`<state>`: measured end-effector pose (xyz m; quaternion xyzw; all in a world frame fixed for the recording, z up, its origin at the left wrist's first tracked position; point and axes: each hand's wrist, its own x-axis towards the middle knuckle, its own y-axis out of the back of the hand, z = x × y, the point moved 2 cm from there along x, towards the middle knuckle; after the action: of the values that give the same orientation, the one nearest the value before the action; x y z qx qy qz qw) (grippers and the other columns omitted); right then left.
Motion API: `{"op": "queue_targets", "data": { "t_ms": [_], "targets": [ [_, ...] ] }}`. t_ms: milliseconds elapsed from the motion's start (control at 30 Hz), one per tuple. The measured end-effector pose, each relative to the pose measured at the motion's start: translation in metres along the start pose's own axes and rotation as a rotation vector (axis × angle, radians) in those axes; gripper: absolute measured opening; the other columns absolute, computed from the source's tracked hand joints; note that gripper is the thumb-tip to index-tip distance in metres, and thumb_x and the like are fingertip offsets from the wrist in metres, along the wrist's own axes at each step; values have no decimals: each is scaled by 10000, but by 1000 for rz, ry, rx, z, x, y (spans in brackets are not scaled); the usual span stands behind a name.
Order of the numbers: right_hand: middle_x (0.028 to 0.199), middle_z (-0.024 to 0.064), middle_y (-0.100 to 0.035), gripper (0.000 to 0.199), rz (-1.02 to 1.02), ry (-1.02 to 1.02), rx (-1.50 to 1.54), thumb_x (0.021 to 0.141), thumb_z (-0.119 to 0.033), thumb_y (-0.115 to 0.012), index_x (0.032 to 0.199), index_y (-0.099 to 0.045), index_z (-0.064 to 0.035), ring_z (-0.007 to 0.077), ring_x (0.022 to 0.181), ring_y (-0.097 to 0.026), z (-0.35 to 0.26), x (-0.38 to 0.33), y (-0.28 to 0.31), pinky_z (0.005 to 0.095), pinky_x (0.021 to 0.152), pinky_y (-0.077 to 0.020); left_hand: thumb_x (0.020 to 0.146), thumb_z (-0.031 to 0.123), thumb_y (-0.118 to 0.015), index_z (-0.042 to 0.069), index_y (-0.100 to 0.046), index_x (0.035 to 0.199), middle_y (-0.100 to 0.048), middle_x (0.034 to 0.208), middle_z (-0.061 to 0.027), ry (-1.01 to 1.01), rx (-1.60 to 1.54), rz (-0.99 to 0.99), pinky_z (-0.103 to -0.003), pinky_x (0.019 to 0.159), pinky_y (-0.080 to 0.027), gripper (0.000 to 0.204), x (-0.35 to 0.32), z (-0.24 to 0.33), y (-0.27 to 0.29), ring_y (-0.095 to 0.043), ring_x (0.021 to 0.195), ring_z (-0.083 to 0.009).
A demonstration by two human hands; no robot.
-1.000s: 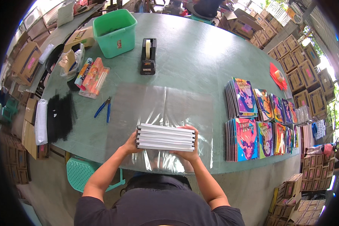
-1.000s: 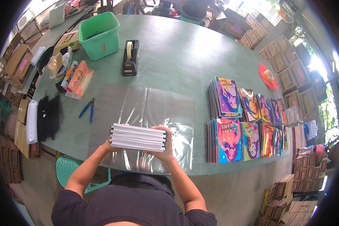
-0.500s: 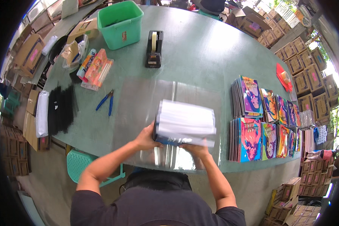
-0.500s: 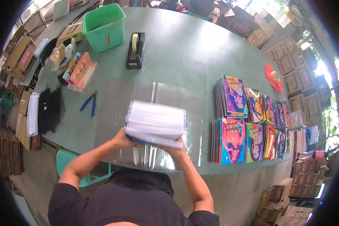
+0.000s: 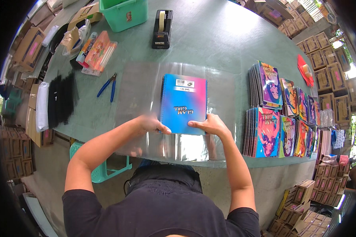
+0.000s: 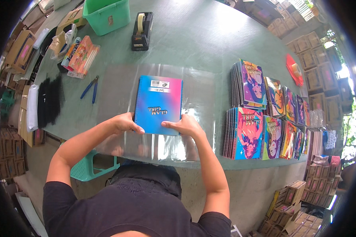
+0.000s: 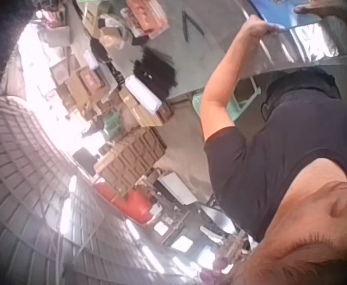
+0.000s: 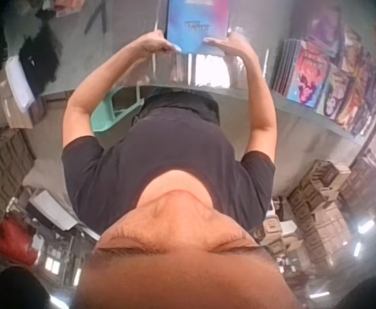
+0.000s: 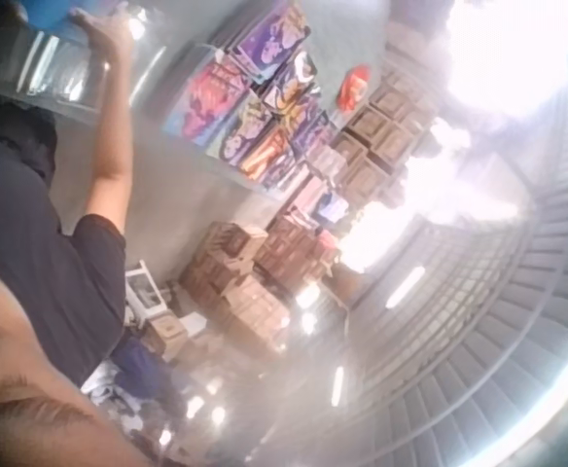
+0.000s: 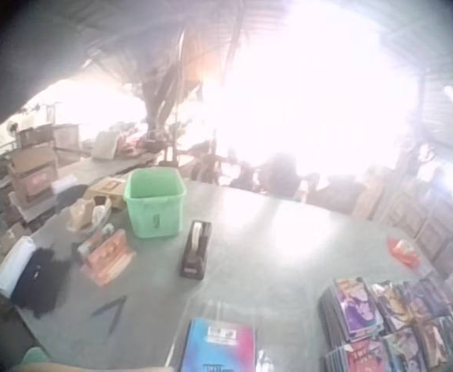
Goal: The person gathers several notebooks from the table, aligns them into a stack, inserts the stack into a large plastic sleeve, and seals the sleeve using tape from a dispenser.
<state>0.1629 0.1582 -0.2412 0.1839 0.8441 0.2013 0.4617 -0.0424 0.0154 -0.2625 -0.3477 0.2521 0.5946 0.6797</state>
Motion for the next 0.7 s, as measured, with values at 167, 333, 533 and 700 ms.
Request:
{"op": "queue_targets", "data": {
  "t_ms": [167,333,533,700],
  "targets": [
    [903,194,-669,853,75,30,-41,568,-724,-687,1039,-651,-13,294,905,-650,14,4,1,383,823,-489,558,171,-855,-32,-450,1269,-553,1172,-157,-62,-57,6,-336,938,-424,844,-5,-1,-8,-535,1093,-242],
    [946,195,-664,783,166,125,-7,618,-692,-675,1016,-655,-18,303,924,-641,23,7,-7,385,824,-483,578,229,-855,-59,-451,1261,-574,1138,-182,-124,10,88,-331,943,-420,845,-9,-4,-12,-544,1088,-240],
    [1086,184,-601,357,1023,383,-61,918,-302,-481,1082,-606,-10,322,1056,-548,72,11,15,386,915,-414,799,413,-678,14,-384,1349,-543,1192,-204,-388,365,876,-379,970,-392,740,-32,-18,10,-508,1139,-313],
    [1337,178,-468,398,1059,337,-470,927,-192,-473,1271,-498,7,295,1312,-360,119,33,-5,394,1101,-243,905,520,-425,181,-394,1379,-323,1411,-218,-409,1190,1281,-504,1080,-205,584,-14,-82,27,-272,1315,-413]
  ]
}}
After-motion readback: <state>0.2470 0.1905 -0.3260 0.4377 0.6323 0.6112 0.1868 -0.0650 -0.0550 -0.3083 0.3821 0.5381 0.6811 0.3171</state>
